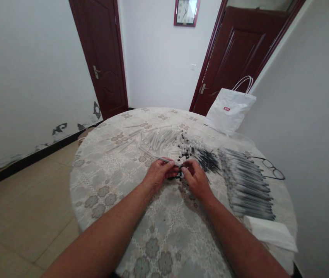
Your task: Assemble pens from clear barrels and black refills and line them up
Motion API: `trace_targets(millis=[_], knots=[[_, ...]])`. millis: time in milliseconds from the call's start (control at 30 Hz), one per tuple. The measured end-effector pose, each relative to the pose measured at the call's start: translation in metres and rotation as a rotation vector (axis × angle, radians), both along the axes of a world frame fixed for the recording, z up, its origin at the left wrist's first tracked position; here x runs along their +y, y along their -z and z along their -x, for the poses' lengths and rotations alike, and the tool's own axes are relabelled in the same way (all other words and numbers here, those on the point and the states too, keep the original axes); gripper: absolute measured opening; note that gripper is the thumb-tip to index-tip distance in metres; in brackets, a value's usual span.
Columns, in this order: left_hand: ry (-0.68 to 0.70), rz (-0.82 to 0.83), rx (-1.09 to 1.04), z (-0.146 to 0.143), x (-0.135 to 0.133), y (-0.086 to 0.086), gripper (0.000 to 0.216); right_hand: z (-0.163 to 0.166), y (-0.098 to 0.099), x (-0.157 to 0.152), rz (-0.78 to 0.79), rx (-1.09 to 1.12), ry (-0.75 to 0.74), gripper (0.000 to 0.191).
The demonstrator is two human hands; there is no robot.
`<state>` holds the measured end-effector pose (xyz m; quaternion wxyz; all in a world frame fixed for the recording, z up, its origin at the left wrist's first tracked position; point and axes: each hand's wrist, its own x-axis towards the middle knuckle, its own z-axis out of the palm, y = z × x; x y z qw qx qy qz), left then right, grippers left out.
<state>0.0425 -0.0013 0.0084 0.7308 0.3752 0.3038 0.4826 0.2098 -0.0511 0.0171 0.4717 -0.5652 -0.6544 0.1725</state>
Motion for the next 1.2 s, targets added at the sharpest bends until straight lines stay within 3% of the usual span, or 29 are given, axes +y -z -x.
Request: trace_targets(millis=[133,333,433,567,767,1033,1200], knots=[[0.025,0.01,0.015,-0.0001,-0.0007,0.0017,0.03,-0.0009,0.0011,0.0006,0.016,-0.06,-0.001,0.022],[0.02,0.036,0.013,-0.0012,-0.0016,0.0015,0.03,0.0009,0.0031,0.0,0.092,-0.048,-0.009,0.037],[0.001,0.026,0.013,-0.0007,-0.0005,0.0012,0.029,0.0012,0.0016,-0.0008,0.043,-0.038,-0.029,0.023],[0.01,0.013,0.023,0.0,-0.0002,0.0013,0.029,0.0015,0.0004,-0.0005,-0.005,-0.103,-0.033,0.019],[0.03,0.019,0.038,0.0002,-0.0011,0.0014,0.03,-0.0006,0.0064,0.0012,0.098,-0.021,-0.081,0.04],[0.012,0.005,0.047,0.0004,0.0001,0.0029,0.03,-0.0029,0.0005,0.0008,-0.006,-0.092,-0.059,0.018],[0.039,-0.009,0.062,0.0008,-0.0005,0.0022,0.031,-0.0017,0.0047,0.0019,0.095,-0.031,-0.11,0.037]])
